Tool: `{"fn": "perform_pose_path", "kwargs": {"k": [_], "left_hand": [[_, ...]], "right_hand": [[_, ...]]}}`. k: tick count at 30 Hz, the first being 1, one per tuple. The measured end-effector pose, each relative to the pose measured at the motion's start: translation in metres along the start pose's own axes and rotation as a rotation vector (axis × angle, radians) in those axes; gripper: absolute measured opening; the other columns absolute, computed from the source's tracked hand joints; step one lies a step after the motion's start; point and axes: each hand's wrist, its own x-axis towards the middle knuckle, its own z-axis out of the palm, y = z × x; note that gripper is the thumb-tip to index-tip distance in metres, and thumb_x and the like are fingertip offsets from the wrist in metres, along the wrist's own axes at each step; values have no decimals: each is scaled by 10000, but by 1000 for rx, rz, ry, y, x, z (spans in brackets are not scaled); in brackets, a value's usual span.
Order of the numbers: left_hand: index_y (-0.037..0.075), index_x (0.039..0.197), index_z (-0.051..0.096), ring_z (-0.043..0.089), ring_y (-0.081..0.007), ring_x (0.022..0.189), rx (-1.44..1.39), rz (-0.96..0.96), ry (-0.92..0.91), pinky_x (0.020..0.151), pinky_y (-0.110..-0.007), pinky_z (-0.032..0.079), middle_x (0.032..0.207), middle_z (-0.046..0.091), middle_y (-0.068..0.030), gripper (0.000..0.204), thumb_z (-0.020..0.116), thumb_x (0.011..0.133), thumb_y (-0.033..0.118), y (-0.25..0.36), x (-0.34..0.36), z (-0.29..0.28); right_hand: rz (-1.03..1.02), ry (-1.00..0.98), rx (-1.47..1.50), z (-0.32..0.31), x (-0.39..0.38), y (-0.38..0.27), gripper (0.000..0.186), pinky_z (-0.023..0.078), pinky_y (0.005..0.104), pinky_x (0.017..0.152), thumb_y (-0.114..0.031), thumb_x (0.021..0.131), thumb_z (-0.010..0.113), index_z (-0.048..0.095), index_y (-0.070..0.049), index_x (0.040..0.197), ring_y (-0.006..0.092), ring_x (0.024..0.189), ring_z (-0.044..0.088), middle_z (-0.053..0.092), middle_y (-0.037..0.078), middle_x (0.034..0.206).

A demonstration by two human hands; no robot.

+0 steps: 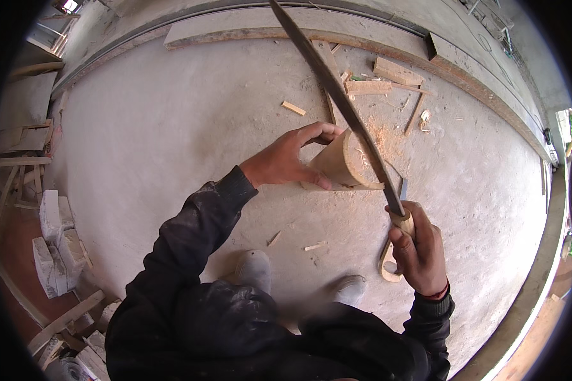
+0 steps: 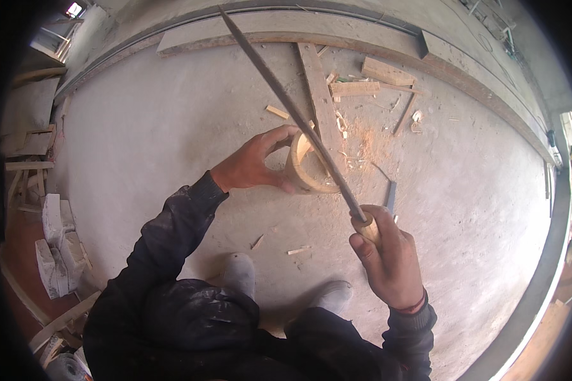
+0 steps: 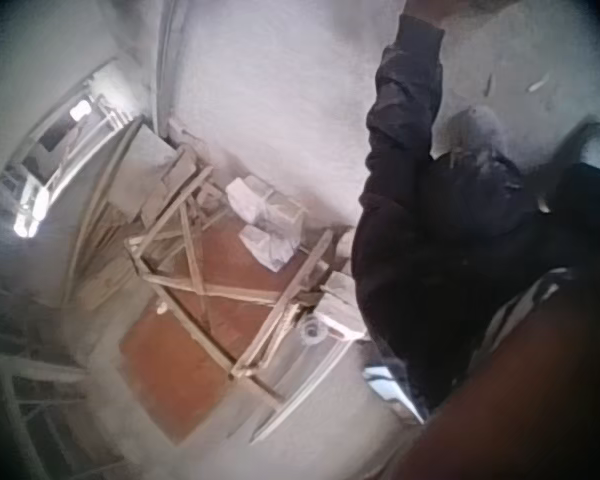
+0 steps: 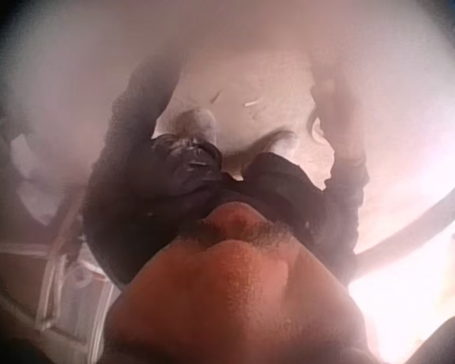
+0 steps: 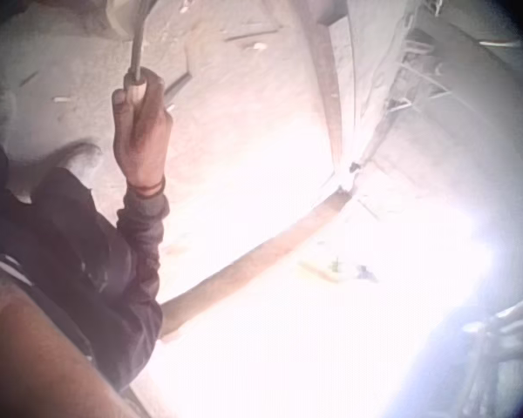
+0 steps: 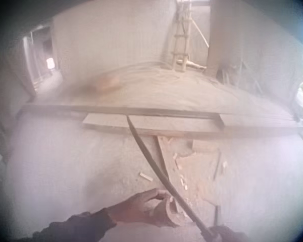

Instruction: The person carves a cylindrical wooden piece using a curved knife and a saw, repeatedly cutting and shaping the wood while holding it with the left hand. Small wood shavings accumulate on the floor as the piece is progressively hollowed and trimmed.

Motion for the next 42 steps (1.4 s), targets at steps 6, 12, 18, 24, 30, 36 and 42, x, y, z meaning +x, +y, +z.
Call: {"fn": "perform_pose_path", "kwargs": {"k": [6, 12, 18, 24, 30, 36, 42], "left_hand": [[23, 1248, 636, 725, -225, 1072, 98, -37, 304, 888, -392, 596, 1187, 713, -163, 683, 942, 820, 459, -3, -6, 47], [-22, 1205, 694, 760, -191, 929, -178, -48, 496, 798, -333, 629, 1042, 762, -143, 413, 804, 991, 313, -11, -5, 58], [-65, 1206, 703, 760, -193, 1032, -129, 114, 441, 885, -353, 642, 1129, 772, -152, 302, 736, 1043, 187, 1, -6, 25], [-60, 1190, 708, 739, -166, 1072, -107, -3, 384, 944, -338, 615, 1135, 775, -124, 263, 751, 1031, 144, -5, -15, 22], [-52, 1150, 709, 749, -167, 1027, -95, 35, 379, 915, -335, 610, 1084, 781, -117, 241, 759, 1026, 150, -11, -11, 29], [-43, 1144, 716, 755, -174, 998, -6, 12, 373, 880, -336, 607, 1064, 784, -123, 258, 764, 1026, 181, -4, -7, 30], [-44, 1154, 721, 751, -170, 956, 61, 37, 367, 846, -336, 608, 1051, 782, -126, 283, 761, 1030, 207, -3, -5, 29]], "right_hand": [[95, 195, 247, 6, -12, -17, 513, 471, 285, 554, -437, 1105, 587, 541, 12, 1348, 120, 567, 599, 602, 14, 721], [8, 81, -3, 23, -15, -32, 392, 532, 388, 653, -222, 1079, 631, 517, 20, 1364, 257, 671, 672, 656, 124, 822], [17, 106, -20, 33, -15, -34, 388, 554, 451, 771, -153, 1052, 644, 508, 12, 1376, 432, 875, 723, 706, 210, 974], [-102, 137, -55, 41, 0, -46, 395, 573, 458, 777, -112, 1035, 665, 498, 4, 1374, 443, 878, 735, 715, 231, 1009], [-151, 183, -42, 49, 3, -38, 388, 575, 501, 749, -92, 1019, 674, 493, -19, 1354, 469, 892, 735, 725, 247, 1016], [-170, 212, -80, 50, 4, -29, 382, 568, 529, 701, -88, 1004, 678, 485, -26, 1328, 491, 846, 712, 716, 257, 983], [-78, 189, -35, 47, 0, -34, 380, 569, 488, 817, -48, 1023, 641, 490, 18, 1366, 462, 945, 732, 732, 251, 1035]]}}
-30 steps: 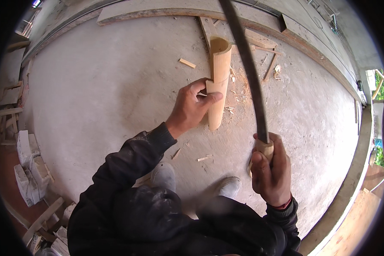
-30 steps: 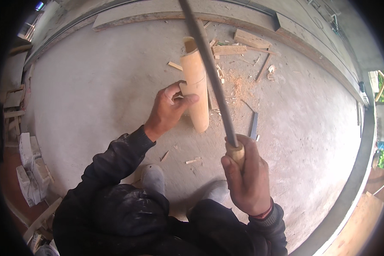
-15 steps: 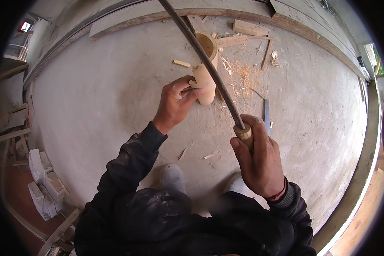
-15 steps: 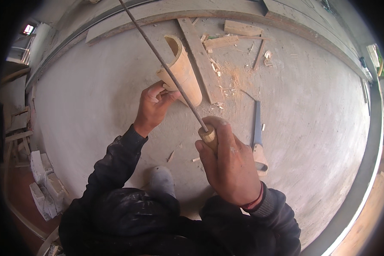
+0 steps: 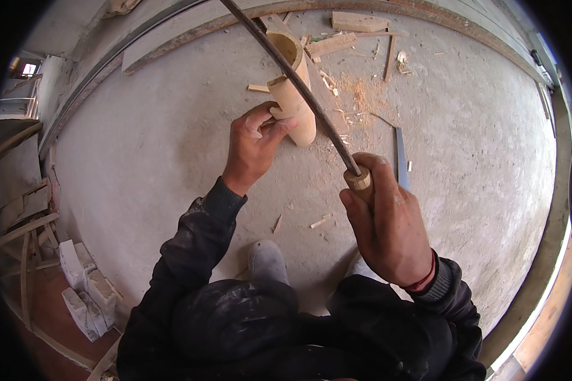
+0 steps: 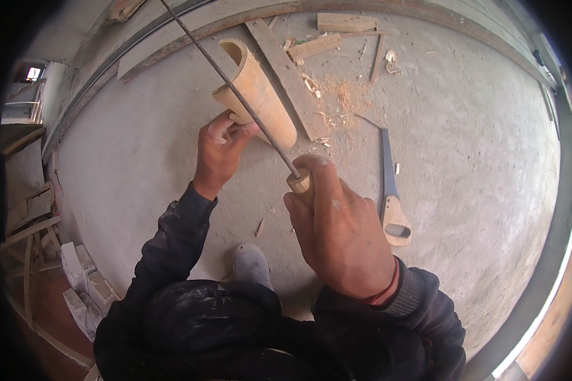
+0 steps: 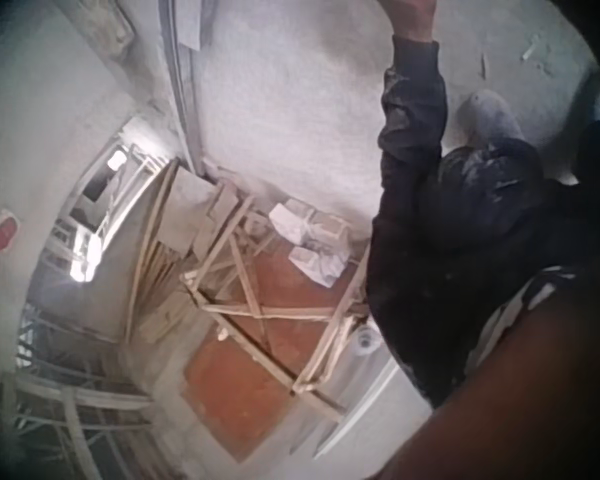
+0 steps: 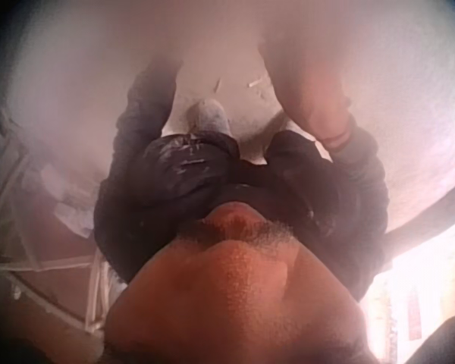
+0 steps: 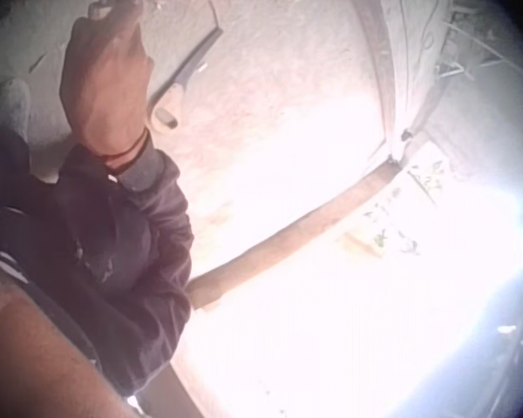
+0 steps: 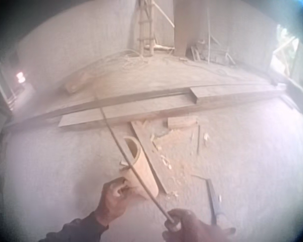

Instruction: The person carves a cylindrical wooden piece using a curved knife and a saw, repeatedly cutting and shaping the wood while holding it with the left hand. Small wood shavings accumulate on the floor as the piece is progressively hollowed and trimmed.

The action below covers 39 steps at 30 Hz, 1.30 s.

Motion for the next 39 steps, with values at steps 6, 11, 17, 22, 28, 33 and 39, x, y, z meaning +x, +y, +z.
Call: {"fn": "perform_pose_path", "kwargs": {"k": [6, 11, 17, 22, 28, 33, 39], "left_hand": [[-43, 1152, 726, 750, -165, 942, -12, -3, 3, 825, -330, 606, 1045, 783, -124, 276, 763, 1027, 201, 0, -1, 4], [-11, 1216, 733, 695, -129, 1002, -19, -51, -29, 900, -304, 552, 1103, 770, -68, 249, 745, 1046, 171, 3, -2, 4], [-41, 1143, 733, 748, -152, 927, -15, 13, 21, 805, -322, 605, 1036, 786, -123, 255, 768, 1020, 179, 0, -2, 9], [-51, 1130, 731, 753, -158, 914, -10, 5, 8, 803, -329, 607, 1029, 786, -128, 253, 764, 1020, 175, 5, 0, 10], [-63, 1121, 730, 760, -167, 922, 35, 1, 0, 807, -339, 611, 1023, 788, -139, 279, 769, 1018, 193, 3, 1, 8], [-51, 1185, 728, 724, -145, 987, 27, -65, -8, 878, -316, 582, 1075, 780, -101, 248, 736, 1043, 152, 7, -2, 13], [-58, 1215, 721, 707, -138, 1034, 13, -103, -28, 920, -311, 573, 1112, 773, -95, 247, 724, 1049, 125, 14, 0, 16]], "right_hand": [[-70, 43, -17, 3, -2, 8, 388, 582, 518, 700, -89, 1004, 673, 475, -28, 1332, 483, 855, 728, 724, 251, 999], [-114, 81, -28, 2, -6, 7, 406, 580, 519, 695, -83, 998, 679, 471, -29, 1342, 475, 858, 730, 722, 248, 1006], [1, 14, -3, 0, -5, -1, 399, 560, 493, 791, -61, 1023, 655, 478, 9, 1373, 456, 916, 730, 730, 238, 1011], [-28, 26, -55, 3, -3, 6, 402, 572, 510, 747, -67, 1017, 660, 468, -5, 1364, 467, 888, 732, 731, 258, 1027], [-65, 56, -119, 4, -1, 7, 378, 579, 519, 657, -84, 1008, 665, 465, -3, 1317, 473, 813, 727, 722, 266, 987], [-60, 76, -96, 7, -3, 8, 377, 583, 519, 656, -77, 1007, 664, 459, -10, 1316, 474, 816, 731, 725, 264, 985], [-52, 81, -86, 3, -8, 10, 377, 593, 508, 666, -61, 1004, 664, 454, -1, 1311, 471, 829, 738, 725, 259, 987]]}}
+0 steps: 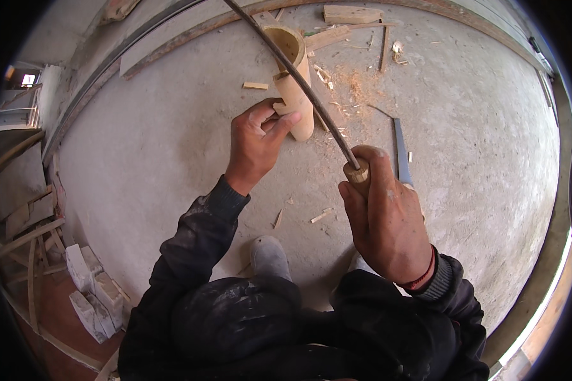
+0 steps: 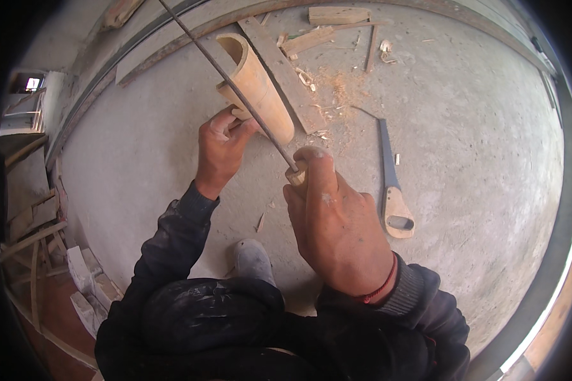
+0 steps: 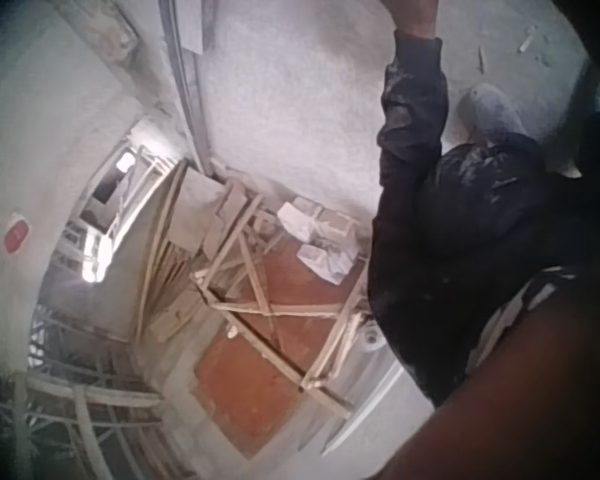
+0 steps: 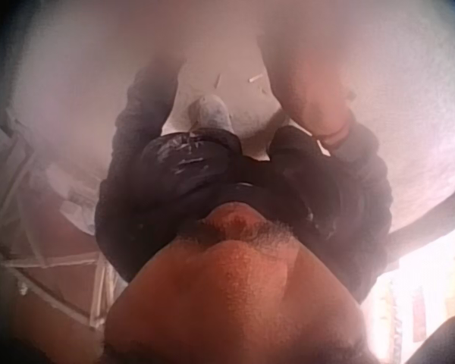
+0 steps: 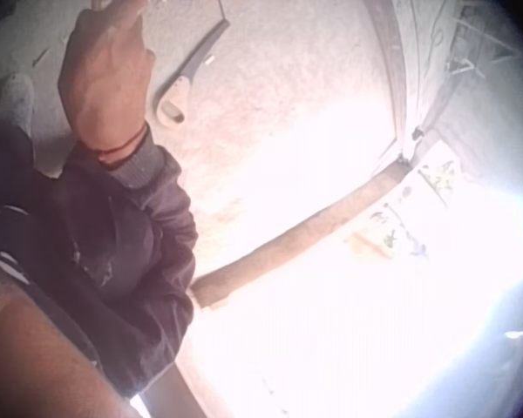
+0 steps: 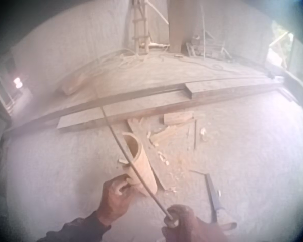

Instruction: The person carves a cylindrical wooden piece using a curved knife and a saw, repeatedly cutting and shaping the wood while holding it with the left hand. Small wood shavings accumulate on the floor as the piece is progressively hollowed and trimmed.

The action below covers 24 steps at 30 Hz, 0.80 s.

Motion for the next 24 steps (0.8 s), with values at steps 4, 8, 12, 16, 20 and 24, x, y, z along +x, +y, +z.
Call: {"fn": "perform_pose_path", "kwargs": {"k": [4, 8, 12, 16, 20, 24], "left_hand": [[-70, 1136, 728, 782, -194, 958, 54, 82, 41, 831, -337, 634, 1038, 791, -147, 278, 773, 1010, 174, 4, 1, 1], [-63, 1117, 733, 787, -203, 938, 56, 90, 40, 817, -348, 643, 1038, 790, -158, 261, 783, 998, 164, 7, 0, 3], [-55, 1098, 742, 790, -204, 893, 128, 145, 56, 786, -347, 642, 1003, 793, -153, 241, 788, 991, 156, 6, 1, 4], [-54, 1084, 747, 792, -204, 862, 127, 131, 60, 760, -337, 635, 970, 795, -143, 233, 792, 988, 153, 5, 1, 5], [-54, 1067, 748, 790, -200, 854, 108, 146, 63, 752, -331, 629, 966, 793, -144, 225, 797, 984, 150, 4, 2, 5], [-54, 1065, 746, 785, -191, 866, 97, 157, 65, 757, -329, 630, 965, 793, -146, 222, 797, 985, 147, 4, 2, 7]], "right_hand": [[-24, -1, 1, -3, -2, 3, 371, 593, 504, 663, -68, 1008, 660, 453, 2, 1308, 469, 827, 738, 726, 258, 986], [-14, -15, 33, -4, -5, 4, 373, 592, 506, 669, -75, 1007, 664, 459, -4, 1311, 468, 829, 738, 729, 252, 978], [25, -11, 61, -6, -6, 3, 380, 589, 512, 684, -83, 1002, 675, 469, -23, 1317, 473, 829, 735, 732, 245, 964], [32, 18, 75, -9, -7, 1, 377, 584, 519, 695, -86, 1002, 678, 478, -33, 1318, 484, 826, 729, 731, 243, 955], [82, -28, 103, -15, -6, -5, 378, 570, 486, 758, -68, 1025, 647, 473, -4, 1355, 456, 876, 733, 732, 244, 1001], [56, -44, 97, -13, -6, -1, 382, 565, 472, 785, -55, 1035, 629, 467, 9, 1375, 443, 899, 735, 734, 243, 1025]]}}
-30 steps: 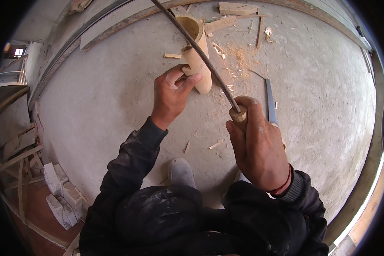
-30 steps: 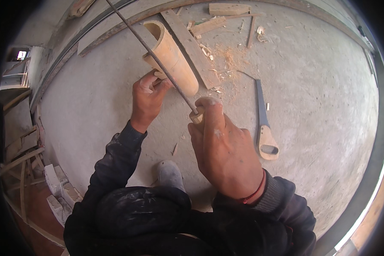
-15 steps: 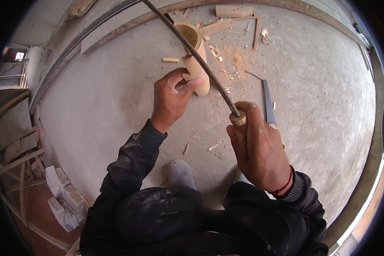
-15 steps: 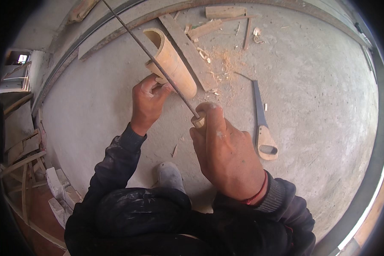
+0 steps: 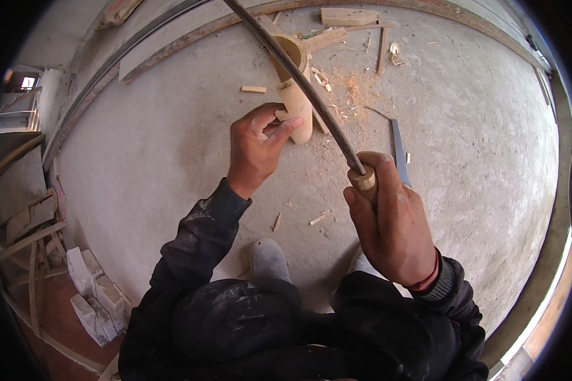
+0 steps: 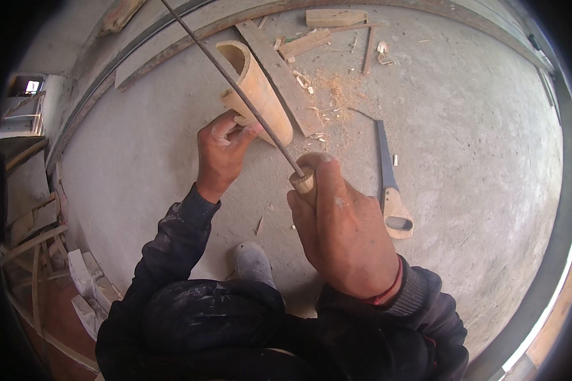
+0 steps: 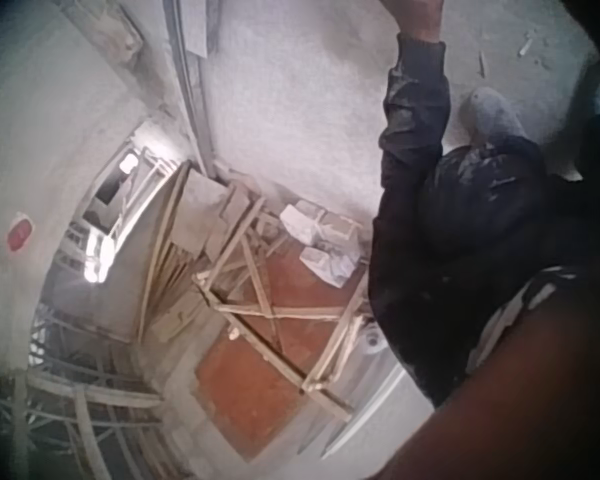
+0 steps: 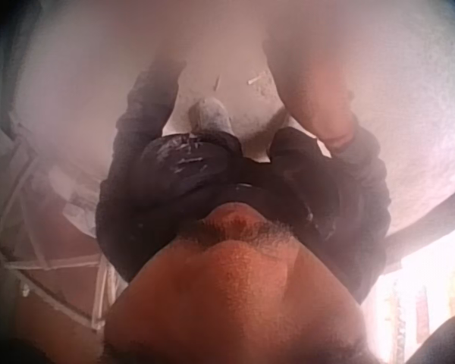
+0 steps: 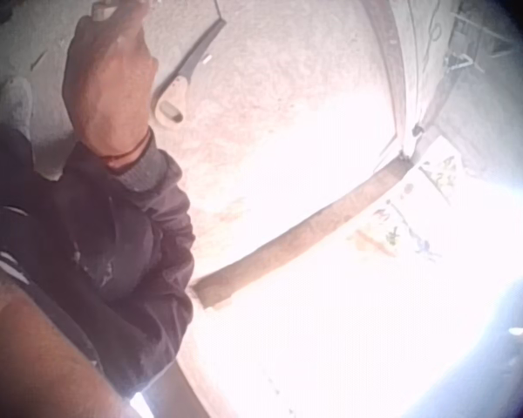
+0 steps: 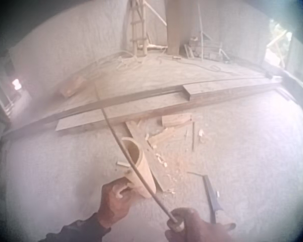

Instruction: The person carves a cylindrical wooden piece using a curved knife and a saw, repeatedly cutting and shaping the wood while holding it with the left hand. Small wood shavings accumulate on the floor as the piece is progressively hollowed and trimmed.

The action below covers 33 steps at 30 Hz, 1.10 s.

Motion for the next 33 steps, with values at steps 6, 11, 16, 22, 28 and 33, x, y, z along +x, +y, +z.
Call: {"fn": "perform_pose_path", "kwargs": {"k": [6, 11, 16, 22, 28, 33], "left_hand": [[-55, 1070, 742, 783, -192, 879, 1, -4, -4, 767, -333, 633, 969, 791, -148, 219, 794, 986, 140, 1, 0, -1], [-55, 1070, 741, 786, -199, 881, -19, 3, 0, 768, -336, 635, 972, 790, -150, 217, 792, 986, 138, -3, -1, -1], [-50, 1068, 744, 790, -206, 886, 9, 8, -12, 767, -338, 634, 977, 791, -157, 221, 794, 985, 148, 0, 1, -2], [-44, 1076, 749, 793, -215, 889, 9, 10, -7, 774, -342, 634, 980, 791, -164, 228, 796, 984, 160, -1, 1, -1], [-46, 1087, 742, 795, -221, 895, 8, -23, -13, 779, -344, 637, 983, 789, -165, 247, 796, 987, 174, -1, 1, -1], [-47, 1091, 739, 797, -222, 900, 22, -15, -4, 779, -346, 638, 979, 789, -161, 252, 793, 991, 178, -1, 0, -2]], "right_hand": [[23, -23, -7, 0, 2, -1, 381, 567, 485, 793, -45, 1029, 628, 468, 8, 1371, 454, 922, 738, 739, 246, 1039], [9, -24, -9, 0, 3, 0, 382, 566, 488, 788, -41, 1024, 634, 470, 8, 1365, 455, 912, 738, 740, 244, 1035], [36, -33, 6, -2, 4, -3, 380, 566, 487, 779, -44, 1024, 637, 473, 3, 1364, 456, 896, 737, 737, 241, 1023], [24, -15, -19, -1, 3, -4, 370, 567, 486, 775, -48, 1027, 635, 477, -3, 1358, 450, 886, 737, 732, 237, 1008], [35, -26, -31, 1, 4, -3, 375, 568, 480, 769, -52, 1028, 637, 475, -6, 1363, 443, 880, 740, 731, 234, 1006], [3, 19, -33, -2, 2, -8, 383, 571, 473, 751, -52, 1026, 642, 472, -6, 1367, 433, 870, 742, 732, 232, 1006]]}}
